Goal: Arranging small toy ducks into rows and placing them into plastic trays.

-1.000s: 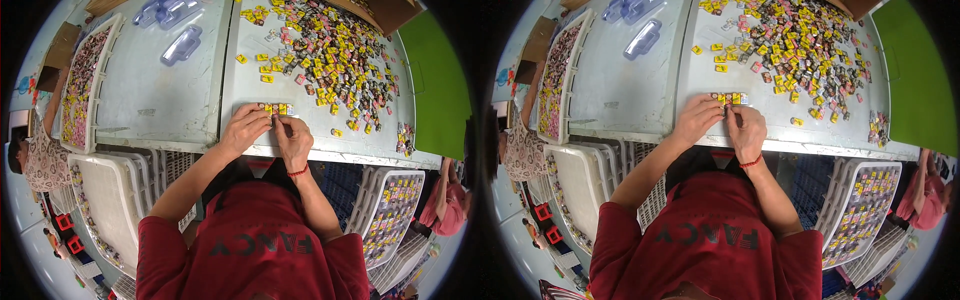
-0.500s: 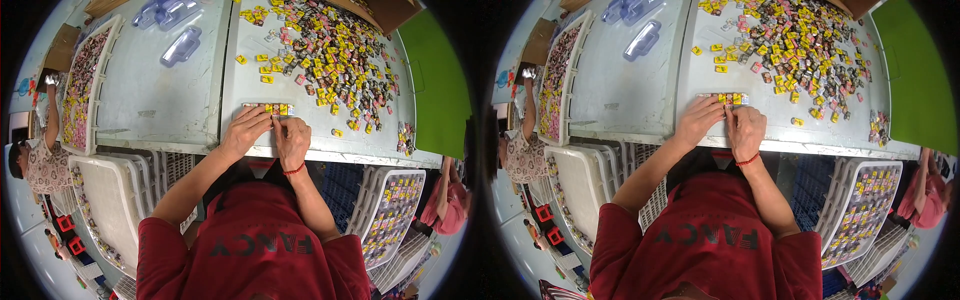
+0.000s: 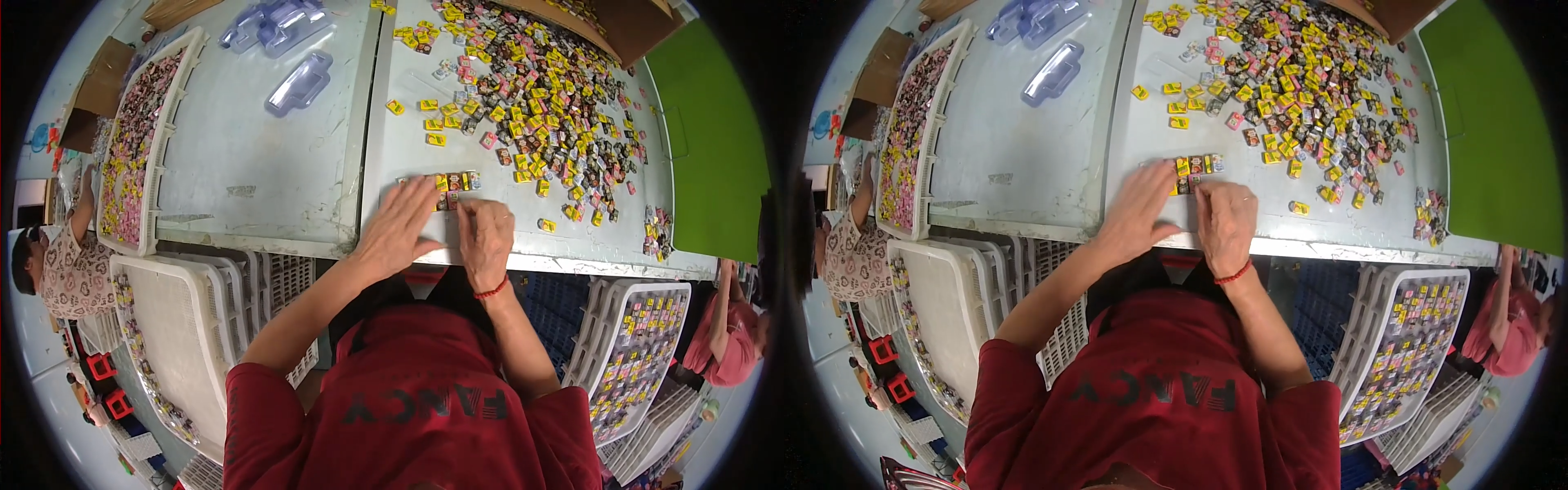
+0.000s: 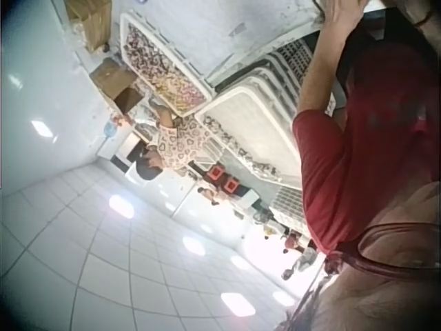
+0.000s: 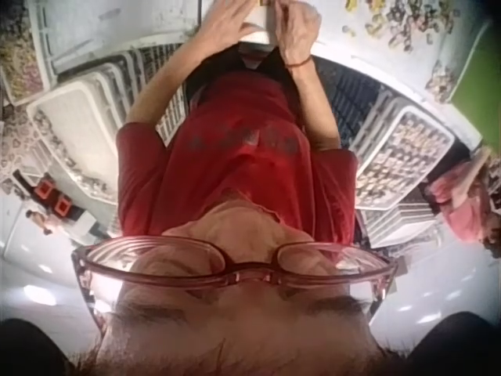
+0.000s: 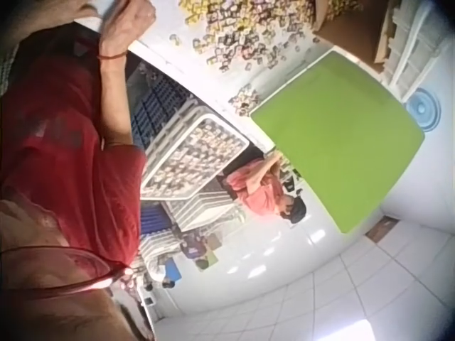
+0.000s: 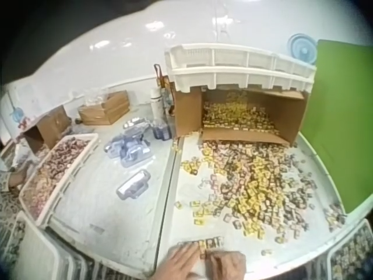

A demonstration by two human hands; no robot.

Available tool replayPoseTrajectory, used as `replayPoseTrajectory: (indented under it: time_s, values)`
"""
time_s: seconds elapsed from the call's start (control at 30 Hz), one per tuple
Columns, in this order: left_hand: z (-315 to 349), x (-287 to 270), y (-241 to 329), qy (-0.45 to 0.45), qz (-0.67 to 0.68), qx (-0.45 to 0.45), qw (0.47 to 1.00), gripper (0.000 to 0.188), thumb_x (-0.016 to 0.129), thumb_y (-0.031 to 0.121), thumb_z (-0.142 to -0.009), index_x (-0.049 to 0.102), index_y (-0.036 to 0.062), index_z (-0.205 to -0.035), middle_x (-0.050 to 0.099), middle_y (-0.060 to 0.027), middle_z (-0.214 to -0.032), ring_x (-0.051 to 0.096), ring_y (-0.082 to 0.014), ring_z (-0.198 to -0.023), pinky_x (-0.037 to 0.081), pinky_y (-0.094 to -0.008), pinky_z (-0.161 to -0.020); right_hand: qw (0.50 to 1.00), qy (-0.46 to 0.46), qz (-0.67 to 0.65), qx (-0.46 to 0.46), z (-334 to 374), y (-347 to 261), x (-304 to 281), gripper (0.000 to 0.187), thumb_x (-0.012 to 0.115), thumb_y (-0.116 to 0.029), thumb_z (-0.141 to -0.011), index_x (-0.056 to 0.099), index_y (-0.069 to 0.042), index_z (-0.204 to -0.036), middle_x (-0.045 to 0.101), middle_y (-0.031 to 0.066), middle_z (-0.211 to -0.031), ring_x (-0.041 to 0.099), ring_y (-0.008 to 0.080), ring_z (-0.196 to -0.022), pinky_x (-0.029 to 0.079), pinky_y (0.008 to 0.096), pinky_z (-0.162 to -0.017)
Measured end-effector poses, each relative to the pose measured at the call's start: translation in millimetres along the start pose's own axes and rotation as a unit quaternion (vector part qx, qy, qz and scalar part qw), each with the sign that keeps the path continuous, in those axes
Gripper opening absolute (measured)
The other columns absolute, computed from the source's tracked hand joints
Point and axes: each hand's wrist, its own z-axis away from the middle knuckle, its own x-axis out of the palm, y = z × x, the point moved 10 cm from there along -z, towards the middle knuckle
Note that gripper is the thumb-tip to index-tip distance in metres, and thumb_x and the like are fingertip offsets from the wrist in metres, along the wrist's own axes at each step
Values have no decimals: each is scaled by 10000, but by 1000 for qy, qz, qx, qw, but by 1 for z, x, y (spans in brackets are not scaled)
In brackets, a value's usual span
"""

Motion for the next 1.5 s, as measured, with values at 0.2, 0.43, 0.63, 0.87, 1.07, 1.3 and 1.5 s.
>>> replayPoseTrajectory:
  time_s: [0.2,0.43,0.63,0.87,1.07,1.3,1.5]
  values:
    - [-21,0,-22,12,-46,-47,998,777,695,396,-800,397,-83,-1334,334,-210,-1460,288,-370,-1367,247,-511,-1100,996,-36,55,-63,-31,2,9,233,730,-100,-756,691,-122,-985,582,66,-933,530,255,-937,391,379,-828]
    - [-23,6,-22,-18,-80,-32,996,736,679,388,-810,426,-81,-1317,374,-203,-1427,300,-347,-1348,244,-474,-1099,992,-58,69,-85,-32,4,26,168,716,-120,-743,704,-132,-909,572,43,-919,529,252,-982,364,434,-891]
    - [-22,6,-20,-19,-84,-25,996,744,688,379,-800,424,-87,-1316,375,-194,-1430,302,-338,-1351,250,-472,-1094,978,-113,131,-121,-40,-5,36,142,681,-105,-716,691,-127,-857,589,39,-918,533,253,-1015,328,507,-980]
    - [-25,-5,-20,20,-49,-28,998,761,704,406,-790,424,-40,-1339,363,-195,-1443,311,-349,-1353,246,-513,-1090,995,-11,63,-79,-39,18,0,208,709,-68,-762,679,-104,-965,621,54,-949,559,257,-971,384,395,-872]
    - [-40,7,-5,-8,-87,34,996,661,672,414,-806,494,0,-1290,410,-136,-1410,337,-336,-1323,261,-504,-1072,996,-61,57,-30,-32,41,-15,234,711,-69,-754,683,-105,-983,618,60,-942,555,255,-936,395,391,-847]
    - [-41,10,-2,-20,-115,38,992,624,658,403,-815,511,14,-1281,427,-118,-1390,353,-320,-1300,279,-483,-1056,995,-43,82,-40,-23,25,3,245,723,-86,-757,688,-111,-998,608,54,-927,551,242,-915,389,410,-890]
    - [-44,6,1,-17,-110,35,993,639,673,386,-805,499,17,-1296,414,-107,-1409,346,-313,-1312,278,-498,-1054,997,-18,68,-33,-22,28,3,202,722,-64,-762,668,-84,-956,639,75,-959,582,246,-925,395,404,-901]
